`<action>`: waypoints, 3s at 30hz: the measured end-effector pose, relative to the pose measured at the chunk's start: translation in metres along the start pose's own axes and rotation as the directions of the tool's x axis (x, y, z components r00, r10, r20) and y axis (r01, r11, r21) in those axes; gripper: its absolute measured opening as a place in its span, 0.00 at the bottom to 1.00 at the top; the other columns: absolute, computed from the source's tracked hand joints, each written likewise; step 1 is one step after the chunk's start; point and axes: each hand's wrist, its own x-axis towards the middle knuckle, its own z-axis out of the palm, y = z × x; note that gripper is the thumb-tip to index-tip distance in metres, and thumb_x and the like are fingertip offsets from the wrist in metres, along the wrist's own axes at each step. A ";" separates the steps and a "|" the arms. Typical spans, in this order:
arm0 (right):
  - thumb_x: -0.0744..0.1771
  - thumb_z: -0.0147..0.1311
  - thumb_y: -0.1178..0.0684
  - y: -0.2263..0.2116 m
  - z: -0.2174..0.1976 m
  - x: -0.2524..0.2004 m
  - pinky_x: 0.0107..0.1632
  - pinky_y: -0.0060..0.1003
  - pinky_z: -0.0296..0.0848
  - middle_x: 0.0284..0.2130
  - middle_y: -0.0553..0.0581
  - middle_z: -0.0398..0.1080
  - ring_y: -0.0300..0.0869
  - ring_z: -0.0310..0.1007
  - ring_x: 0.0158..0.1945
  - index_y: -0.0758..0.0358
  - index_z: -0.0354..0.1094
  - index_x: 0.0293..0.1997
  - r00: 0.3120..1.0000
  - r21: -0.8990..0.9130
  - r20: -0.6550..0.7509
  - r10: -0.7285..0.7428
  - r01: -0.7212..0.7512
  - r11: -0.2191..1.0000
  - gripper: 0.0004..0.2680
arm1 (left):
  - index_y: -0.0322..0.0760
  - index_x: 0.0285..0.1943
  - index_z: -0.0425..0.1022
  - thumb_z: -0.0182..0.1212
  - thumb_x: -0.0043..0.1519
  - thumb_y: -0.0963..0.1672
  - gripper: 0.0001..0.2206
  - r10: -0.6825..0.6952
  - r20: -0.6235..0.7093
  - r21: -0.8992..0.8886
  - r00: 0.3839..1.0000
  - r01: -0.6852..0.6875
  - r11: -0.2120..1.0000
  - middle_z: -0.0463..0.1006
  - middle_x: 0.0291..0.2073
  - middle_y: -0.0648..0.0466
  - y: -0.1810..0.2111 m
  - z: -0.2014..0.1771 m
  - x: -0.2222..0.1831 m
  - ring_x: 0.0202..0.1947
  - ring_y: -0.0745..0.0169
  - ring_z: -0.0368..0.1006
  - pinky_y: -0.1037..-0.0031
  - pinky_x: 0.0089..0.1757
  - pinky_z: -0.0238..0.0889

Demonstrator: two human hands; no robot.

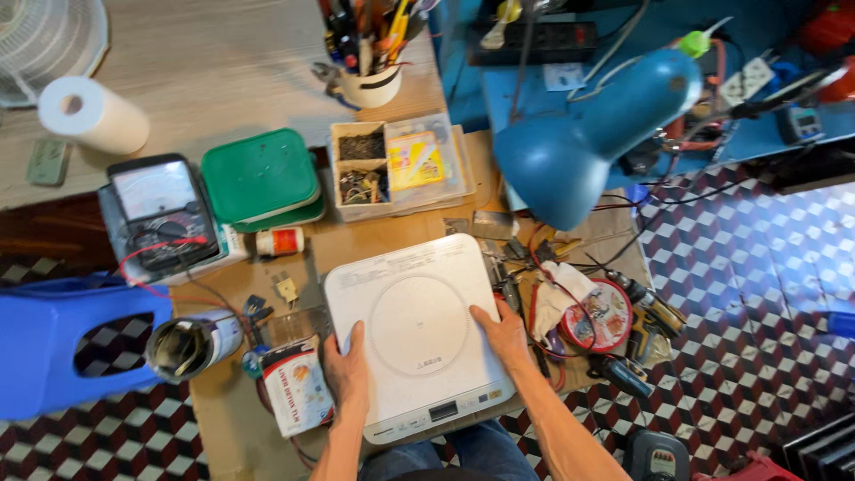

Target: The person disassembles an induction cooktop, uses a power drill to remove screws from the internal components, and then reassembles the unit by placing the top cover back on. The person also retrieves a plastic-wrapped item from a shelf.

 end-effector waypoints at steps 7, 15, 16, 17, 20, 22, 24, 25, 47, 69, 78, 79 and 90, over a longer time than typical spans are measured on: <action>0.61 0.63 0.45 0.034 -0.029 -0.048 0.62 0.49 0.62 0.62 0.70 0.63 0.62 0.62 0.62 0.70 0.60 0.66 0.820 -0.460 0.036 -0.571 0.521 0.719 0.28 | 0.22 0.75 0.63 0.62 0.63 0.52 0.36 0.616 -0.142 0.443 0.775 -0.506 0.740 0.70 0.60 0.27 -0.053 0.014 -0.016 0.59 0.26 0.65 0.47 0.55 0.58; 0.69 0.58 0.39 0.124 -0.040 -0.010 0.68 0.63 0.47 0.63 0.71 0.61 0.67 0.51 0.70 0.67 0.59 0.71 0.430 -0.438 0.567 -0.703 0.880 0.185 0.26 | 0.48 0.54 0.75 0.65 0.48 0.54 0.25 0.958 0.277 0.647 -0.079 -0.722 -0.247 0.79 0.43 0.34 -0.101 0.082 0.001 0.45 0.25 0.74 0.19 0.43 0.57; 0.69 0.58 0.39 0.125 -0.047 -0.006 0.69 0.62 0.47 0.63 0.71 0.61 0.67 0.51 0.71 0.68 0.59 0.71 0.427 -0.426 0.540 -0.725 0.882 0.202 0.26 | 0.50 0.52 0.73 0.63 0.51 0.53 0.20 0.898 0.285 0.586 -0.335 -0.681 -0.440 0.78 0.39 0.31 -0.101 0.089 0.002 0.41 0.23 0.75 0.18 0.38 0.58; 0.69 0.59 0.39 0.125 -0.059 -0.005 0.69 0.61 0.48 0.63 0.72 0.61 0.68 0.51 0.71 0.68 0.59 0.71 0.422 -0.412 0.520 -0.743 0.886 0.215 0.27 | 0.48 0.53 0.74 0.63 0.52 0.52 0.20 0.978 0.178 0.537 -0.111 -0.822 -0.191 0.80 0.38 0.31 -0.105 0.101 -0.009 0.39 0.26 0.76 0.24 0.38 0.61; 0.66 0.62 0.42 0.110 -0.111 -0.018 0.65 0.59 0.56 0.59 0.73 0.65 0.66 0.60 0.65 0.69 0.64 0.63 0.445 -0.343 0.453 -0.772 0.887 0.309 0.24 | 0.42 0.56 0.74 0.61 0.55 0.50 0.21 0.797 0.014 0.197 0.604 -0.783 0.590 0.83 0.35 0.32 -0.116 0.140 -0.041 0.33 0.34 0.79 0.43 0.37 0.70; 0.67 0.59 0.43 0.091 -0.149 -0.036 0.60 0.54 0.67 0.49 0.68 0.70 0.60 0.70 0.58 0.67 0.67 0.53 0.660 -0.342 0.478 -0.579 0.748 0.569 0.17 | 0.42 0.59 0.72 0.58 0.56 0.52 0.23 0.451 0.151 0.167 0.880 -0.472 0.866 0.80 0.40 0.35 -0.107 0.163 -0.060 0.38 0.35 0.76 0.45 0.41 0.67; 0.68 0.58 0.45 0.067 -0.178 -0.060 0.58 0.50 0.73 0.44 0.64 0.74 0.55 0.76 0.53 0.66 0.70 0.45 0.690 -0.214 0.445 -0.570 0.701 0.681 0.13 | 0.42 0.61 0.69 0.55 0.57 0.54 0.25 0.090 0.307 0.219 0.947 -0.162 0.962 0.77 0.45 0.37 -0.087 0.183 -0.078 0.43 0.37 0.73 0.46 0.44 0.64; 0.68 0.59 0.46 0.053 -0.185 -0.072 0.58 0.50 0.74 0.45 0.62 0.75 0.55 0.78 0.53 0.66 0.71 0.42 0.634 -0.081 0.380 -0.673 0.748 0.659 0.11 | 0.41 0.62 0.67 0.53 0.58 0.55 0.26 0.042 0.359 0.164 0.932 -0.107 0.981 0.76 0.47 0.38 -0.078 0.192 -0.089 0.46 0.38 0.72 0.47 0.46 0.62; 0.69 0.44 0.40 0.127 -0.234 -0.047 0.63 0.44 0.66 0.57 0.63 0.69 0.55 0.67 0.62 0.64 0.64 0.60 0.876 -0.315 0.253 -0.411 0.476 0.821 0.19 | 0.42 0.75 0.62 0.48 0.61 0.59 0.35 0.229 0.240 0.402 0.943 -0.311 0.861 0.64 0.72 0.44 -0.030 0.131 -0.154 0.72 0.44 0.57 0.60 0.67 0.50; 0.69 0.46 0.38 0.113 -0.219 -0.050 0.60 0.45 0.68 0.55 0.66 0.70 0.56 0.70 0.60 0.64 0.62 0.63 0.905 -0.341 0.307 -0.295 0.394 0.854 0.21 | 0.38 0.78 0.49 0.43 0.66 0.60 0.37 0.223 0.285 0.892 0.932 -0.343 0.296 0.46 0.76 0.39 -0.070 0.113 -0.100 0.76 0.34 0.39 0.43 0.68 0.30; 0.65 0.55 0.45 0.121 -0.224 -0.053 0.52 0.45 0.72 0.50 0.66 0.74 0.55 0.76 0.50 0.65 0.67 0.59 0.818 -0.297 0.366 -0.443 0.554 0.778 0.19 | 0.37 0.62 0.76 0.57 0.62 0.47 0.20 0.650 0.226 0.477 0.725 -0.665 0.575 0.77 0.59 0.45 -0.072 0.105 -0.155 0.62 0.46 0.69 0.60 0.59 0.63; 0.65 0.55 0.46 0.121 -0.224 -0.057 0.51 0.45 0.73 0.46 0.65 0.75 0.54 0.77 0.48 0.64 0.68 0.59 0.833 -0.321 0.376 -0.406 0.528 0.787 0.18 | 0.37 0.58 0.78 0.58 0.62 0.46 0.17 0.614 0.197 0.435 0.765 -0.629 0.644 0.79 0.53 0.45 -0.070 0.108 -0.170 0.56 0.48 0.72 0.62 0.55 0.66; 0.68 0.56 0.43 0.125 -0.206 -0.088 0.34 0.45 0.73 0.19 0.62 0.73 0.51 0.75 0.25 0.65 0.79 0.36 0.863 -0.380 0.473 -0.179 0.383 0.842 0.13 | 0.34 0.38 0.84 0.62 0.67 0.49 0.14 0.276 0.084 0.385 0.958 -0.287 0.877 0.85 0.36 0.46 -0.106 0.084 -0.269 0.41 0.46 0.80 0.61 0.45 0.71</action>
